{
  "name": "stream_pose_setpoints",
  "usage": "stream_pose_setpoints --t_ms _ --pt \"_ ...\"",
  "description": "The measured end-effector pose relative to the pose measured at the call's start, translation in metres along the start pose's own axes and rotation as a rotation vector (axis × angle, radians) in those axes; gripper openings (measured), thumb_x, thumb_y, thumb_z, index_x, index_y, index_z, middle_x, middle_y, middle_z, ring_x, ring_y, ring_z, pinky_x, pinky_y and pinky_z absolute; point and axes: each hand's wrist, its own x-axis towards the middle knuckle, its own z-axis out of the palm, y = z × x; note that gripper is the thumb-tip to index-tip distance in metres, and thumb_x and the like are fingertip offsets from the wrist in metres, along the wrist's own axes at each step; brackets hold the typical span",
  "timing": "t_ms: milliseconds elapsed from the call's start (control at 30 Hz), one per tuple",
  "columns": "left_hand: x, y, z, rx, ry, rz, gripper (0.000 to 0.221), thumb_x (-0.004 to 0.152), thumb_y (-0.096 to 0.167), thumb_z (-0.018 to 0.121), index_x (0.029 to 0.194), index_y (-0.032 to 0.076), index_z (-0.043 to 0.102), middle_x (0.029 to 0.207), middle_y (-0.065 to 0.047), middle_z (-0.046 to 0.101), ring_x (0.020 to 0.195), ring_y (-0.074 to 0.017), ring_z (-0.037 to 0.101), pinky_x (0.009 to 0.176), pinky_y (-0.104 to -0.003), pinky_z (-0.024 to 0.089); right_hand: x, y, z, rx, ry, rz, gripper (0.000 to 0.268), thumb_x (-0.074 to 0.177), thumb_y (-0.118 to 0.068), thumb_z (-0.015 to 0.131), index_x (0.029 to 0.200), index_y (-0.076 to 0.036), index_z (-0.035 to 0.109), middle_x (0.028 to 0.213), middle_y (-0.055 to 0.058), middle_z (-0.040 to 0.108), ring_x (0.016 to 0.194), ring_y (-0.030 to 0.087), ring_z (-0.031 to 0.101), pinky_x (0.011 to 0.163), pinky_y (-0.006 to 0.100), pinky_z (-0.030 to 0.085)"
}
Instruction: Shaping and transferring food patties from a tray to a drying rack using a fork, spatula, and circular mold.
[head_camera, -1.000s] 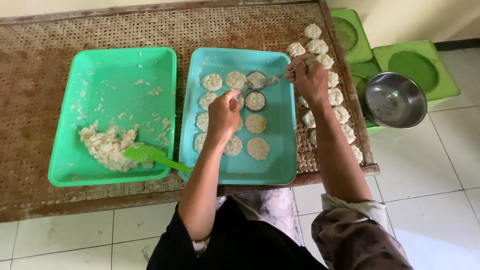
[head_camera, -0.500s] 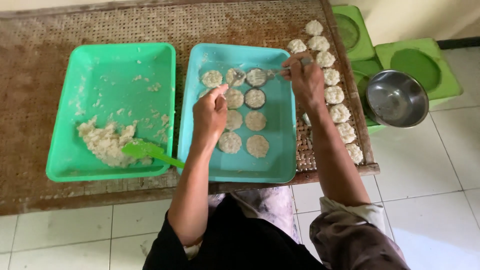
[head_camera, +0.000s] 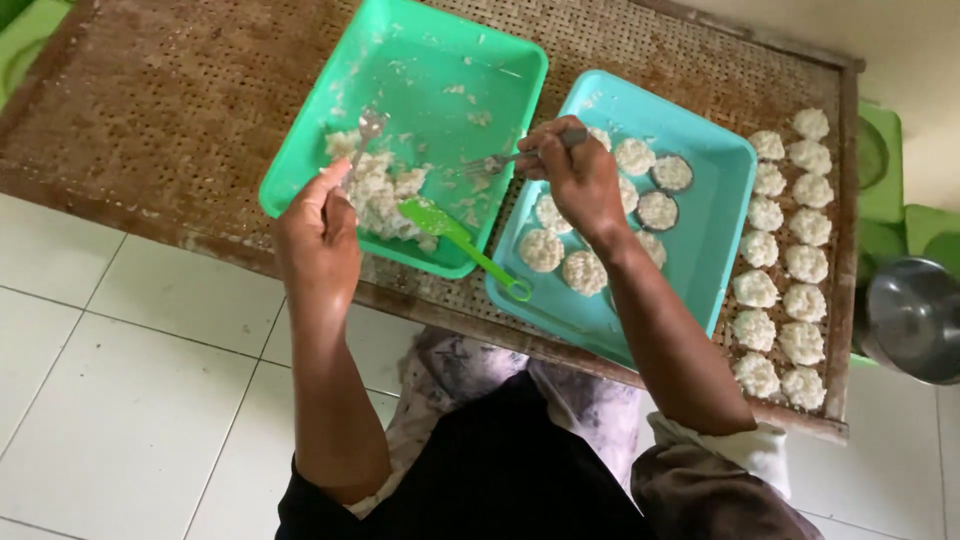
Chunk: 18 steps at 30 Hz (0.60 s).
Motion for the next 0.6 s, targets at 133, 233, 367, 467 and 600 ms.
stream_pose_setpoints --t_ms 133,233,367,467,600 --pt "-0.007 -0.001 -0.021 0.048 -0.026 -0.025 0.034 0.101 0.003 0.051 0.126 0.004 0.074 0.103 -0.026 0.073 0.084 -0.0364 0.074 0.076 -0.047 0.057 0.021 0.022 0.035 -0.148 -0.039 0.076 0.022 0.102 -0.015 0.050 0.099 -0.008 0.071 0.088 0.012 0.077 0.081 0.017 0.078 0.073 0.026 0.065" --pt "-0.008 -0.016 -0.026 0.028 -0.022 -0.065 0.034 0.100 0.005 0.054 0.126 0.009 0.075 0.110 -0.021 0.075 0.100 -0.0406 0.071 0.085 -0.047 0.057 0.033 0.035 0.049 -0.105 -0.048 0.103 0.025 0.102 -0.017 0.048 0.103 -0.002 0.068 0.096 0.024 0.075 0.089 0.026 0.078 0.080 0.034 0.066" --pt "-0.008 -0.022 -0.035 -0.017 -0.032 -0.140 0.035 0.100 0.008 0.051 0.127 0.008 0.074 0.097 -0.020 0.073 0.083 -0.0321 0.072 0.077 -0.046 0.057 0.037 0.025 0.064 0.032 -0.065 0.205 0.026 0.103 -0.017 0.047 0.105 0.002 0.063 0.099 0.023 0.073 0.089 0.024 0.077 0.081 0.033 0.066" --pt "-0.008 -0.025 -0.038 -0.029 -0.035 -0.179 0.035 0.100 0.009 0.052 0.128 0.009 0.074 0.094 -0.020 0.072 0.083 -0.0326 0.072 0.077 -0.047 0.057 0.037 0.021 0.072 0.068 -0.035 0.287 0.024 0.101 -0.019 0.048 0.102 0.001 0.063 0.097 0.019 0.073 0.088 0.021 0.077 0.082 0.032 0.066" --pt "-0.008 -0.027 -0.041 -0.080 -0.036 -0.235 0.036 0.100 0.010 0.051 0.128 0.009 0.074 0.093 -0.017 0.071 0.079 -0.0260 0.070 0.076 -0.045 0.057 0.041 0.023 0.078 0.147 0.028 0.376 0.021 0.098 -0.018 0.049 0.101 0.000 0.059 0.099 0.022 0.073 0.090 0.027 0.078 0.085 0.038 0.066"
